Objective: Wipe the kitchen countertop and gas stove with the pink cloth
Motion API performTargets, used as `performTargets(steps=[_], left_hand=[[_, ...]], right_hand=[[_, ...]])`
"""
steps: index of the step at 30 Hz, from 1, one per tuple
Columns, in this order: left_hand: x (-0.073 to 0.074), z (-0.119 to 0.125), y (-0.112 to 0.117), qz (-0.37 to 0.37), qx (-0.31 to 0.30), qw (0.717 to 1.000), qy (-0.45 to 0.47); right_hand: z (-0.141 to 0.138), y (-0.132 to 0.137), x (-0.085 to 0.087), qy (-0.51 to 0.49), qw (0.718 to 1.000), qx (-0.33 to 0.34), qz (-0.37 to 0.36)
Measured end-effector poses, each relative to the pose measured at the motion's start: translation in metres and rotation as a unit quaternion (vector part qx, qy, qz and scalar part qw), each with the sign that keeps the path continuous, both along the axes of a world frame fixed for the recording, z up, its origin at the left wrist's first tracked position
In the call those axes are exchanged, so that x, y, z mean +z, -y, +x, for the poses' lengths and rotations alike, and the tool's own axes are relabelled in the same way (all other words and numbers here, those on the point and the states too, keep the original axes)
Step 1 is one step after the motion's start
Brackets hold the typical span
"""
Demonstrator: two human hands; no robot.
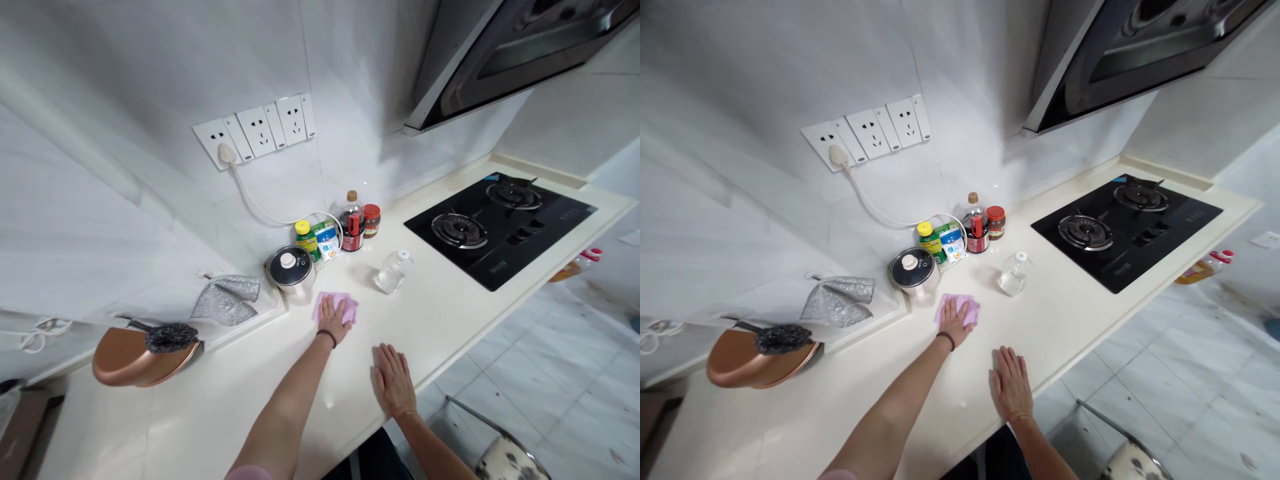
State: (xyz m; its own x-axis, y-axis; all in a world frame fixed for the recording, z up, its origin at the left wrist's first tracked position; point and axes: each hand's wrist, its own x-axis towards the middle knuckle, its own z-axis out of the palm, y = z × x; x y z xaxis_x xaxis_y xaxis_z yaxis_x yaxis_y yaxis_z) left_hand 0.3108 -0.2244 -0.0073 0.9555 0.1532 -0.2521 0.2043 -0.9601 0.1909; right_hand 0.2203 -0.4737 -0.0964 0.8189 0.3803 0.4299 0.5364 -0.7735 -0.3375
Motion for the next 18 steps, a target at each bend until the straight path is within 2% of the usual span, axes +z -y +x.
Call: performTargets(steps=[5,9,11,13,18], left_hand=[[0.014,0.052,-0.028,0.015,0.044,0.999,-0.014],[0.015,0.064,-0.028,0.017,0.059,0.998,-0.013],[0.011,0.055,-0.018,0.013,0.049,0.999,-0.011],[0.006,0.035,-0.001,0.005,0.025,1.0,-0.006],[-0.012,-0.048,0.047,-0.027,-0.069,0.997,0.015]], right_hand=[[-0.002,-0.001,0.004,-0.011,1.0,0.004,-0.002],[-0.003,0.0,0.007,-0.022,1.0,0.002,0.003],[-0.003,0.001,0.007,-0.021,1.0,-0.003,0.007],[-0.003,0.001,0.006,-0.018,1.0,-0.006,0.012],[0.0,0.001,0.0,-0.003,1.0,-0.017,0.016]])
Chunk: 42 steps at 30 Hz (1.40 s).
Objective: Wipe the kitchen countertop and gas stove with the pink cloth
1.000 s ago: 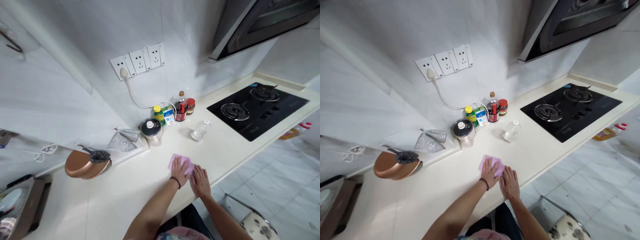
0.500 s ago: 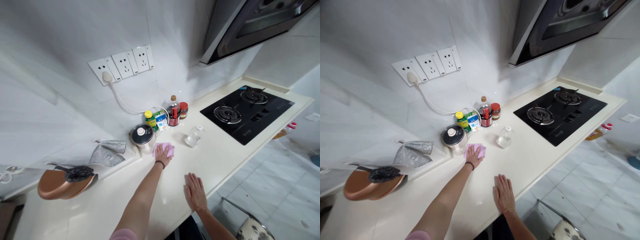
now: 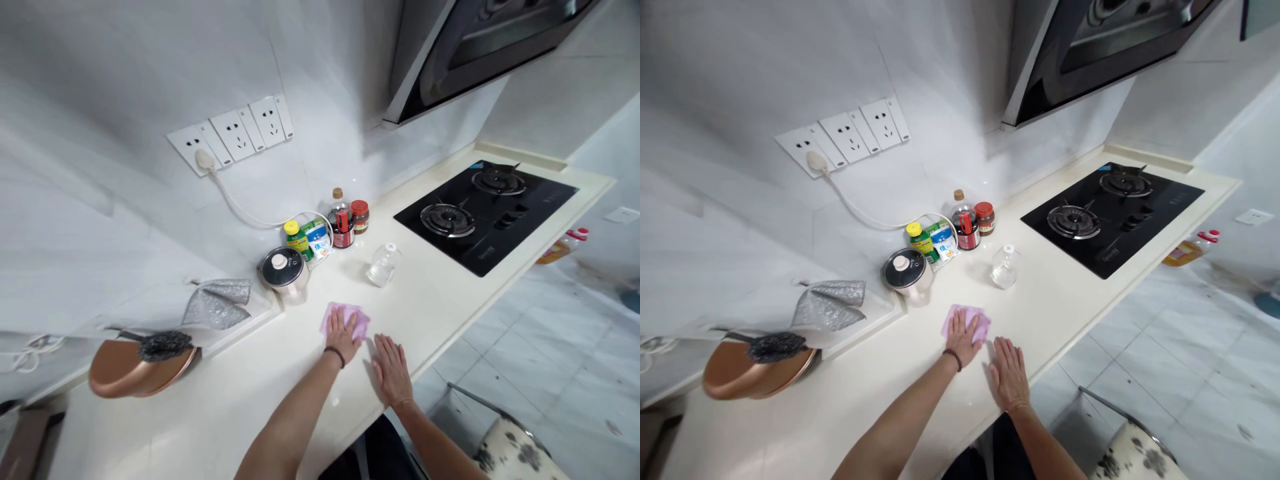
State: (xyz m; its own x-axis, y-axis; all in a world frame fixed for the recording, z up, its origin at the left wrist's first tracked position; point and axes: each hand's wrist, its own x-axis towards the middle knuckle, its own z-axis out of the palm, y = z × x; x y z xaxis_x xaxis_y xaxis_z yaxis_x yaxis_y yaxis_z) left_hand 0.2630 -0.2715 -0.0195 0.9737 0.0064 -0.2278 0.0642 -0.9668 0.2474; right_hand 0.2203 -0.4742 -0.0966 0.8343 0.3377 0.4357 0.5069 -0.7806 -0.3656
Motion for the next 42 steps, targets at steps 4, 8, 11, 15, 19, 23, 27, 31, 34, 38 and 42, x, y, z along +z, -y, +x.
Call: performTargets(steps=[4,8,11,15,19,23,27,31,34,38,42], left_hand=[[-0.002,-0.079,0.021,-0.049,-0.064,0.997,-0.009],[0.001,-0.16,0.01,-0.059,-0.061,0.995,-0.043],[-0.001,-0.219,-0.017,-0.024,0.001,0.998,-0.062],[-0.003,-0.288,-0.073,0.079,0.172,0.98,-0.06],[0.006,-0.334,-0.142,0.172,0.356,0.916,-0.071],[0.018,-0.329,-0.2,0.183,0.475,0.858,-0.069],[0.029,-0.27,-0.23,0.136,0.53,0.835,-0.05],[0.036,-0.188,-0.225,0.084,0.493,0.865,-0.044],[0.036,-0.13,-0.194,0.062,0.429,0.9,-0.048],[0.025,-0.086,-0.122,0.04,0.306,0.95,-0.037],[0.008,-0.098,-0.049,-0.005,0.167,0.986,-0.025]], right_hand=[[0.003,0.0,-0.003,0.007,1.0,-0.005,-0.002],[0.004,0.001,-0.003,-0.005,1.0,-0.013,0.001],[0.005,0.001,-0.003,-0.007,1.0,-0.017,0.002],[0.006,0.0,-0.007,-0.006,1.0,-0.019,0.008],[0.007,0.0,-0.011,-0.006,1.0,-0.007,0.008],[0.01,0.002,-0.012,-0.011,1.0,0.002,0.007],[0.011,0.003,-0.013,-0.016,1.0,0.006,0.014],[0.01,0.004,-0.012,-0.017,1.0,0.012,0.014],[0.009,0.004,-0.01,-0.02,1.0,0.007,0.009],[0.008,0.003,-0.008,-0.024,1.0,0.002,0.007],[0.009,0.004,-0.008,-0.029,1.0,0.002,0.008]])
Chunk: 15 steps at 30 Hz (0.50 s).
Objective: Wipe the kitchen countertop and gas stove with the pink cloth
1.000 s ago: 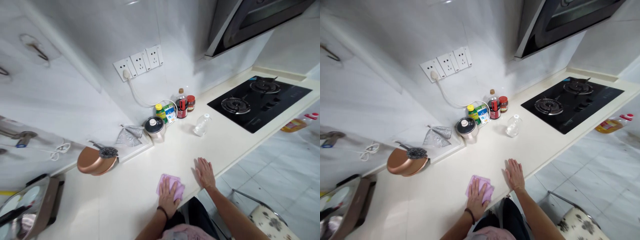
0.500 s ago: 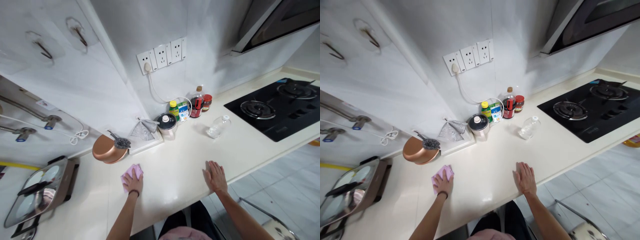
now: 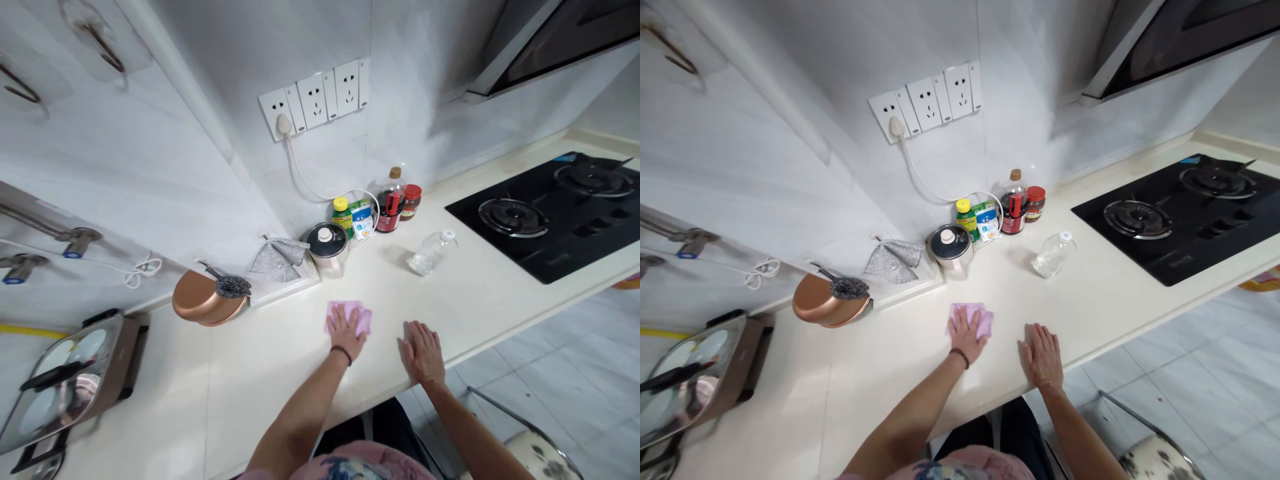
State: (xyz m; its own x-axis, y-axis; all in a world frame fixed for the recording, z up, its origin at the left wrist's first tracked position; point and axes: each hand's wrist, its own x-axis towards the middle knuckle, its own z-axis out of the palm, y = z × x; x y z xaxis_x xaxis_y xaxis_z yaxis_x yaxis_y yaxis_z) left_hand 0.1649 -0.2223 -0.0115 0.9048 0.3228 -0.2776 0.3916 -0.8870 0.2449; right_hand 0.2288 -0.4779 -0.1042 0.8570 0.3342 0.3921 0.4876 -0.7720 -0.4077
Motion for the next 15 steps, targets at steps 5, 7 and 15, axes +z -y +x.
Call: performTargets(steps=[5,7,15], left_hand=[[-0.007,-0.059,0.035,-0.046,-0.102,0.994,0.02],[-0.006,-0.08,0.031,-0.044,-0.104,0.993,0.019],[-0.001,-0.092,-0.044,0.042,0.024,0.999,-0.009]], right_hand=[[0.002,0.002,0.0,-0.005,1.0,0.008,0.002],[0.003,0.003,0.0,-0.005,1.0,0.007,0.002],[0.004,0.001,-0.001,-0.002,1.0,-0.003,0.004]])
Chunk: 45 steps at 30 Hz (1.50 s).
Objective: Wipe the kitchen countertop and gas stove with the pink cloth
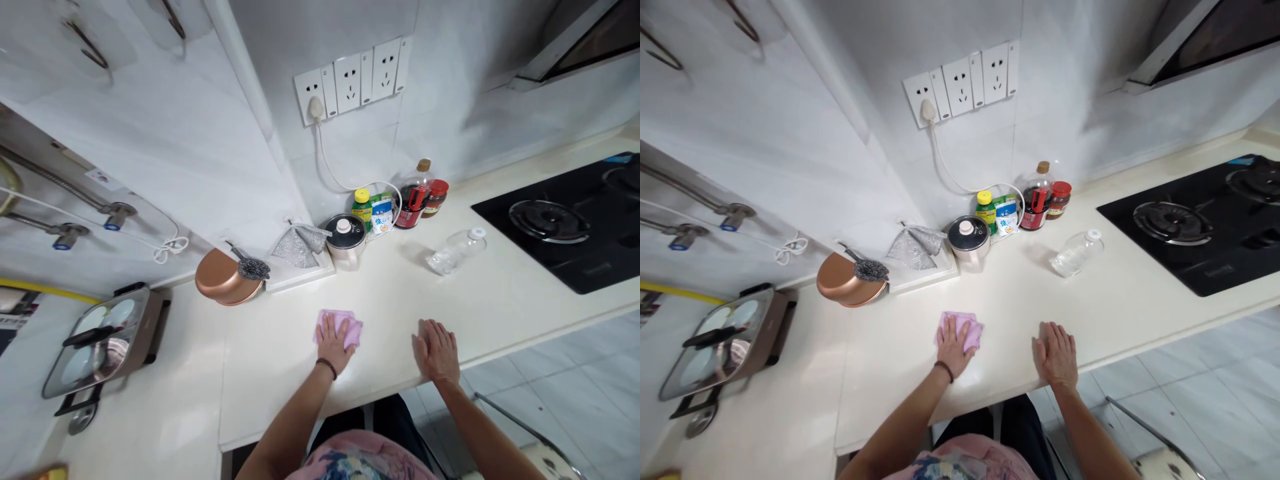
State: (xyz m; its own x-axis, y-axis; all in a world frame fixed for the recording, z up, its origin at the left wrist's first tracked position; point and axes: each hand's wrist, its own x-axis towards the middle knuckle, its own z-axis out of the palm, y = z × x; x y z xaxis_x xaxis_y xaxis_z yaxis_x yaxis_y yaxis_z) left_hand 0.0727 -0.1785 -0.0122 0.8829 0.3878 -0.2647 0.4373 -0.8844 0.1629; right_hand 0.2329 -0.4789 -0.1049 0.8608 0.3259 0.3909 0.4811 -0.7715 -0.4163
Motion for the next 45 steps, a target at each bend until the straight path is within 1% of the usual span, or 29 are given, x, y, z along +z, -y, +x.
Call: performTargets(steps=[4,7,8,10,13,15,18,22,26,28,30,32,35,38,41,43,45], left_hand=[[0.018,0.03,-0.06,0.026,0.069,0.997,-0.027],[0.029,0.048,-0.094,0.033,0.108,0.993,-0.033],[0.031,0.051,-0.101,0.033,0.115,0.992,-0.034],[0.031,0.054,-0.107,0.029,0.123,0.991,-0.034],[0.029,0.044,-0.103,0.024,0.132,0.99,-0.03],[0.026,0.028,-0.095,0.024,0.139,0.99,-0.027],[0.022,-0.01,-0.079,0.032,0.145,0.989,-0.021],[0.016,-0.083,-0.048,0.039,0.162,0.986,-0.03],[0.007,-0.159,-0.015,0.05,0.198,0.978,-0.049],[0.0,-0.189,-0.002,0.062,0.22,0.972,-0.058],[-0.007,-0.21,0.005,0.07,0.238,0.967,-0.063],[-0.015,-0.221,0.007,0.077,0.25,0.963,-0.059],[-0.026,-0.224,0.004,0.095,0.259,0.96,-0.043],[-0.029,-0.213,-0.005,0.107,0.266,0.958,-0.029],[-0.02,-0.189,-0.029,0.096,0.281,0.954,-0.03],[-0.01,-0.164,-0.054,0.078,0.296,0.951,-0.035],[0.001,-0.134,-0.084,0.061,0.309,0.948,-0.034]], right_hand=[[0.001,0.002,0.0,0.003,1.0,0.008,0.002],[0.001,0.003,0.001,-0.001,1.0,0.005,-0.003],[0.001,0.003,0.001,-0.003,1.0,0.004,-0.005],[0.001,0.004,0.001,-0.005,1.0,0.003,-0.007],[0.002,0.005,0.001,-0.003,1.0,0.005,-0.007],[0.003,0.005,0.001,0.002,1.0,0.007,-0.005],[0.005,0.005,0.0,0.008,1.0,0.009,0.0],[0.007,0.004,0.001,0.011,1.0,0.018,0.015],[0.008,0.004,0.001,0.014,0.999,0.026,0.027],[0.01,0.005,-0.002,0.019,0.999,0.031,0.033],[0.012,0.006,-0.006,0.026,0.998,0.037,0.038],[0.015,0.006,-0.01,0.033,0.998,0.042,0.038],[0.017,0.005,-0.015,0.038,0.998,0.041,0.036],[0.016,0.004,-0.016,0.034,0.998,0.034,0.038],[0.013,0.004,-0.015,0.024,0.999,0.028,0.037],[0.011,0.005,-0.014,0.019,0.999,0.027,0.036],[0.011,0.006,-0.016,0.018,0.999,0.027,0.033]])
